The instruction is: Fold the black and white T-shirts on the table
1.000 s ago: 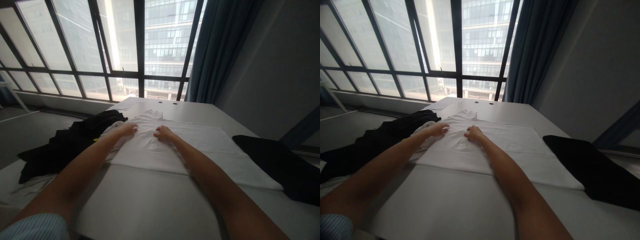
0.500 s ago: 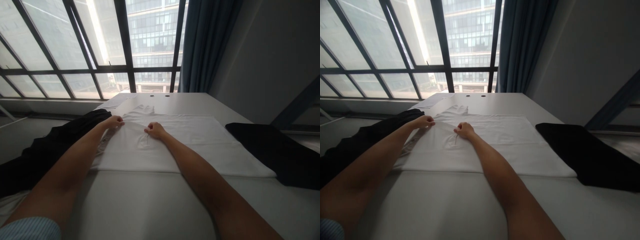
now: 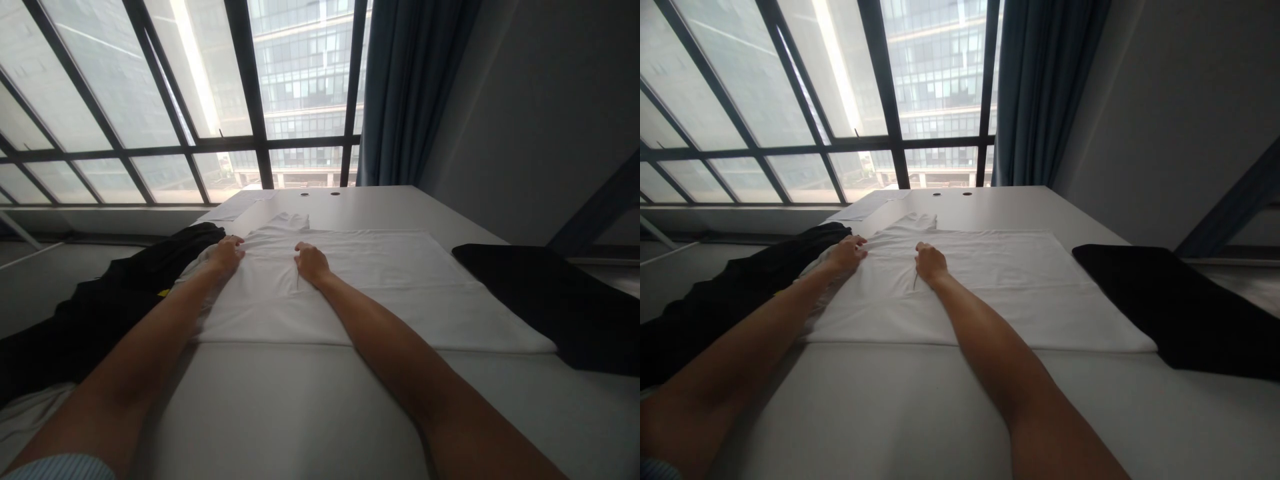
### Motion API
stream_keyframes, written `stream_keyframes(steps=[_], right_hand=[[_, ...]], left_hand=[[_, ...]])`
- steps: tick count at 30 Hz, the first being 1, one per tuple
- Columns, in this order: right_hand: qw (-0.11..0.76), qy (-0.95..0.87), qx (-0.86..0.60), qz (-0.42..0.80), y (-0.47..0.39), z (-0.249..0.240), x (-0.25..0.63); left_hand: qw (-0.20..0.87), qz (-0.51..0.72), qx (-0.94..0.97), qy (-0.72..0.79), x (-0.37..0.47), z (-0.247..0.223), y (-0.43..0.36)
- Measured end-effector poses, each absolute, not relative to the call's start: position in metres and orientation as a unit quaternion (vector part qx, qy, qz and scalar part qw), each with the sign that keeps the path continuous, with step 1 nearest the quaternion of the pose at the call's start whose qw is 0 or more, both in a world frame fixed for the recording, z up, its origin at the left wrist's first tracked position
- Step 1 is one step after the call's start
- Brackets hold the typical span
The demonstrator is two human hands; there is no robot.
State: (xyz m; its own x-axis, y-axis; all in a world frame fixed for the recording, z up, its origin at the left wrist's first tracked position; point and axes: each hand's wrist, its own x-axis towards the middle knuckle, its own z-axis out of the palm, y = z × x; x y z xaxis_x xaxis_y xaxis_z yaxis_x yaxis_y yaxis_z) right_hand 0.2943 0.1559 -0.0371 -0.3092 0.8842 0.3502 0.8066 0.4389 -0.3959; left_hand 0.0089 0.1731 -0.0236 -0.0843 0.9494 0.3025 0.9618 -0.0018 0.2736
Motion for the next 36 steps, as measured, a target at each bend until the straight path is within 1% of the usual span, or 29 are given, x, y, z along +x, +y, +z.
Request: stream_keyframes(steps=[2, 3, 5, 8, 11, 14, 19, 25, 28, 34, 36], right_hand=[[0.270, -0.815, -0.512, 0.035, 0.150, -0.034, 0.293], [0.270, -0.824, -0.498, 0.024, 0.147, -0.033, 0.291], [0.256, -0.855, -0.451, 0.027, 0.140, -0.032, 0.287], [0.179, -0.903, -0.383, 0.079, 0.133, -0.033, 0.282], [0.090, -0.913, -0.378, 0.125, 0.132, -0.037, 0.282], [0.056, -0.904, -0.403, 0.132, 0.135, -0.038, 0.292], [0.056, -0.880, -0.451, 0.139, 0.142, -0.037, 0.317], [0.079, -0.893, -0.423, 0.128, 0.154, -0.039, 0.334], [0.078, -0.900, -0.416, 0.106, 0.164, -0.036, 0.350], [0.058, -0.851, -0.520, 0.038, 0.194, -0.031, 0.416], [0.068, -0.836, -0.543, 0.018, 0.200, -0.034, 0.437]], left_hand=[[0.061, -0.185, -0.704, -0.683, 0.023, -0.027, 0.165], [0.066, -0.167, -0.725, -0.665, 0.032, -0.030, 0.160], [0.041, -0.123, -0.771, -0.624, 0.049, -0.038, 0.148], [0.004, -0.059, -0.795, -0.603, 0.064, -0.052, 0.131], [-0.003, -0.022, -0.765, -0.644, 0.059, -0.057, 0.125], [-0.009, -0.001, -0.750, -0.662, 0.042, -0.054, 0.128], [-0.047, 0.001, -0.741, -0.670, 0.020, -0.047, 0.134], [-0.060, 0.006, -0.743, -0.666, 0.015, -0.046, 0.145], [-0.055, 0.013, -0.747, -0.662, 0.014, -0.045, 0.151], [-0.004, 0.042, -0.752, -0.658, 0.014, -0.022, 0.186], [0.013, 0.041, -0.741, -0.670, 0.015, -0.015, 0.208]])
